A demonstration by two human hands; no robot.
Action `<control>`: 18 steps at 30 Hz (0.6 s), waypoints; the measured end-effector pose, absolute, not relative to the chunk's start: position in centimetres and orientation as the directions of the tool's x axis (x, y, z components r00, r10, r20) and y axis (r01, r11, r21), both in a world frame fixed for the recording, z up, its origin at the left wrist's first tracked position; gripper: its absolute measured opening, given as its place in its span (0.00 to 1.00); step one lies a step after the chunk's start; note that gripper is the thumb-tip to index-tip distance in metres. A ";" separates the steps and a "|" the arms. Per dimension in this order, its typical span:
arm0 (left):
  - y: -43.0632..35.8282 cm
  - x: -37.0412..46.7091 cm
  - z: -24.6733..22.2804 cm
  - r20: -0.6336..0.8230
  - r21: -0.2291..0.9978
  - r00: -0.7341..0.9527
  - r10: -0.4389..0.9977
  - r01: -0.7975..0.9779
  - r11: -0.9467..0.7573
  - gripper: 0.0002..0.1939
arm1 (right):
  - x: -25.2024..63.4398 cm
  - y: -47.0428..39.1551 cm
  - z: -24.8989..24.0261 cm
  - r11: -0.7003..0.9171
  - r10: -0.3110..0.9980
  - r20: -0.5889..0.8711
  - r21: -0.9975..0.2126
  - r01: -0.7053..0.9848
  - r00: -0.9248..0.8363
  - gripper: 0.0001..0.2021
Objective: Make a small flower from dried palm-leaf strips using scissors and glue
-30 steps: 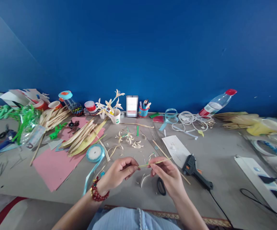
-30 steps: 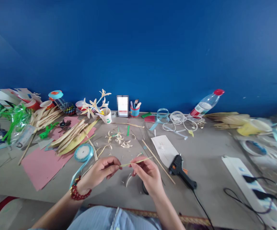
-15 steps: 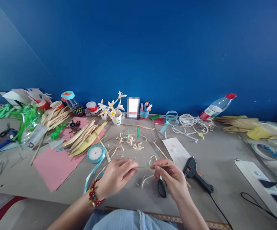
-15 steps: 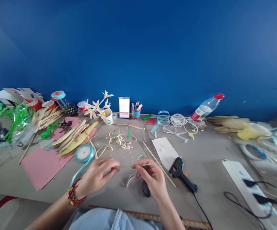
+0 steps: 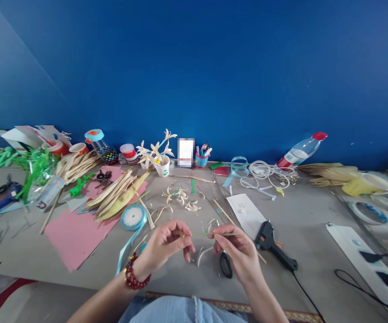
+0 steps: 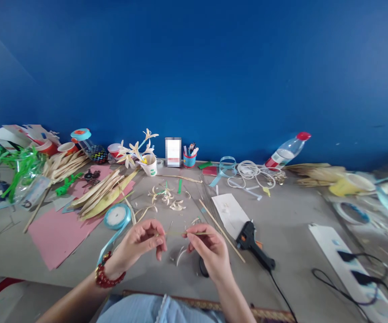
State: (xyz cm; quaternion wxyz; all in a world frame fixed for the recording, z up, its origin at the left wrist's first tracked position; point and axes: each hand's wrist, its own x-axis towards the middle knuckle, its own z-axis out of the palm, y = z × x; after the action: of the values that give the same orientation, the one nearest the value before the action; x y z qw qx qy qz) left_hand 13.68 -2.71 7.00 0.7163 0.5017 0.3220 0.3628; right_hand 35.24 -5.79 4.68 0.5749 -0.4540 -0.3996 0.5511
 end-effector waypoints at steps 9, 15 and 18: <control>-2.5 13.5 7.4 -0.015 0.998 0.456 0.890 -0.040 0.038 0.10 | 35.1 -6.4 4.7 0.070 0.997 0.075 -0.940 -0.333 -0.002 0.01; -1.7 13.2 7.6 0.007 0.994 0.405 0.914 0.093 -0.049 0.13 | 35.3 -6.5 5.2 -0.005 0.974 0.099 -0.891 -0.455 -0.204 0.02; -1.6 13.0 7.5 -0.064 0.997 0.403 0.913 0.068 0.040 0.11 | 36.0 -6.3 5.8 -0.111 0.922 0.092 -0.869 -0.482 -0.377 0.11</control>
State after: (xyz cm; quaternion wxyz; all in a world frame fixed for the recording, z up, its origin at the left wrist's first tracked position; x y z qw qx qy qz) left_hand 12.98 -1.57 7.48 0.5910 0.5937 0.4132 0.3572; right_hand 36.00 -6.26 5.80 0.4998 -0.2489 -0.4415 0.7024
